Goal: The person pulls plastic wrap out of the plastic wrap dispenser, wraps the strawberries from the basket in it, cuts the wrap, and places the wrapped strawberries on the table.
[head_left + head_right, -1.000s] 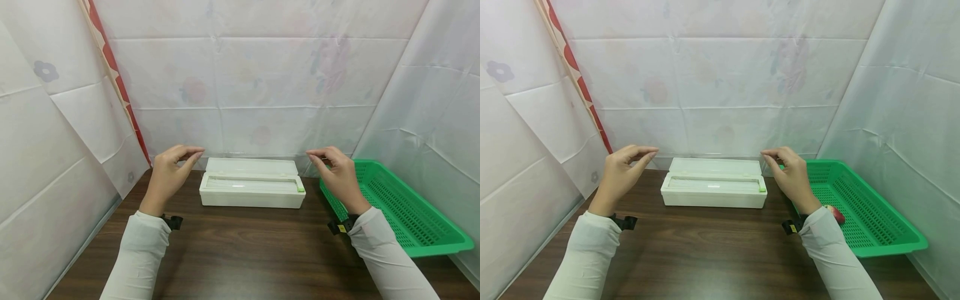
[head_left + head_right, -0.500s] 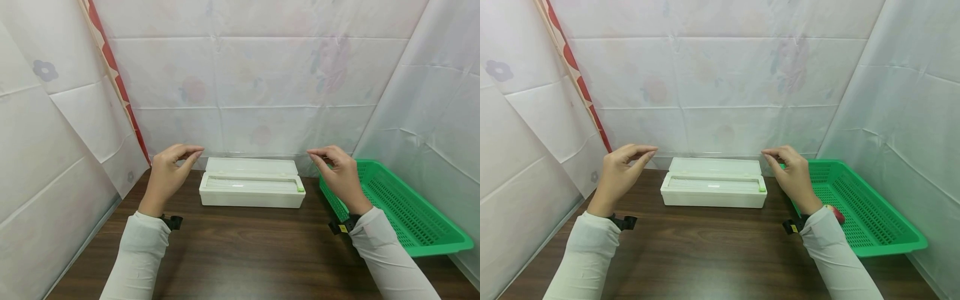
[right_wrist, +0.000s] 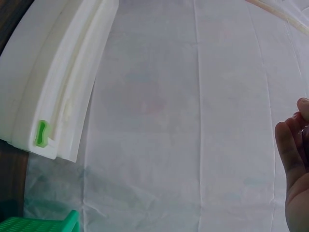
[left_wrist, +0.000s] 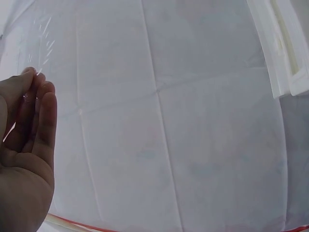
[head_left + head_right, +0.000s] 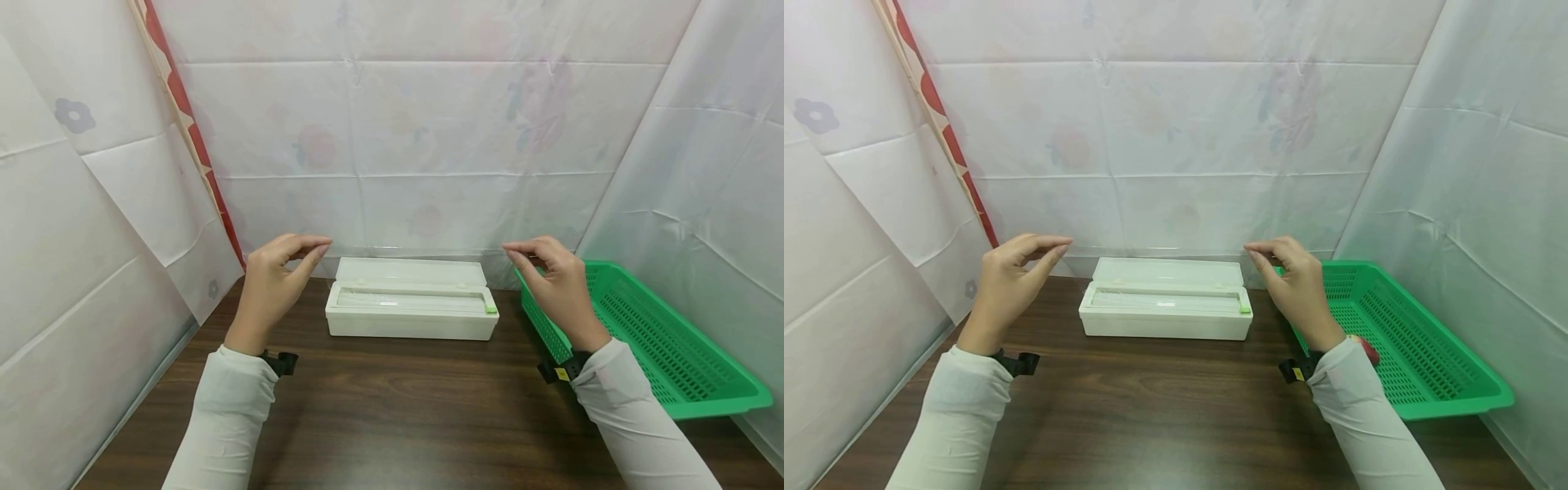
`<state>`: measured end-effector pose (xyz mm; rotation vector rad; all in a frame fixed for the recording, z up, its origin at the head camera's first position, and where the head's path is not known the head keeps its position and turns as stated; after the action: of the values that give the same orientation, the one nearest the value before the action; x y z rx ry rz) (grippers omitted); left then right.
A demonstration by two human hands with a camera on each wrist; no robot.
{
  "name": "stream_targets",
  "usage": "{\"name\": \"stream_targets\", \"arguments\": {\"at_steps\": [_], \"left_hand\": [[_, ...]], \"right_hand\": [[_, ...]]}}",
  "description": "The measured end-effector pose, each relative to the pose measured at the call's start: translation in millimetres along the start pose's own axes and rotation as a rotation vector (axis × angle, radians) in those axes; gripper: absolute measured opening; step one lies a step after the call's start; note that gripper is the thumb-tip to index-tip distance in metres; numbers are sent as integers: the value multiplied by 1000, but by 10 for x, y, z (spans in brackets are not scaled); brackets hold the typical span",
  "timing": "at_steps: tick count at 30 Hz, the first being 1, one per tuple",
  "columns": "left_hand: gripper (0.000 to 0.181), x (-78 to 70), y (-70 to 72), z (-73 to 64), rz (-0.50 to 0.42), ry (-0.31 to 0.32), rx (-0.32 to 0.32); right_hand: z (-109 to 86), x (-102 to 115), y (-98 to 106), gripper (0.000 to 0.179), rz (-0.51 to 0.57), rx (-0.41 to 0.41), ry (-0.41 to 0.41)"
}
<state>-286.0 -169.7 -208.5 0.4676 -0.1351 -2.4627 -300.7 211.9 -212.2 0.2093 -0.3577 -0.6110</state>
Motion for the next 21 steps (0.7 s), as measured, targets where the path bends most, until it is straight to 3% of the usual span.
{"name": "stream_targets", "arguments": {"at_steps": [21], "left_hand": [[16, -57, 37, 40, -7, -18, -6]], "right_hand": [[63, 47, 31, 20, 15, -38, 6]]}}
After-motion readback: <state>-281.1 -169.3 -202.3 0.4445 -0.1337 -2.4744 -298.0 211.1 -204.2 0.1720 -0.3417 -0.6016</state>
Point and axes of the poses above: each hand's wrist, its own z-axis towards the middle knuckle, its own y-axis out of the back of the hand, x = y × z, the point moved 8 cm from there along z, towards the middle knuckle, and after that the axes turned 10 degrees about -x, right-handed, at the moved point
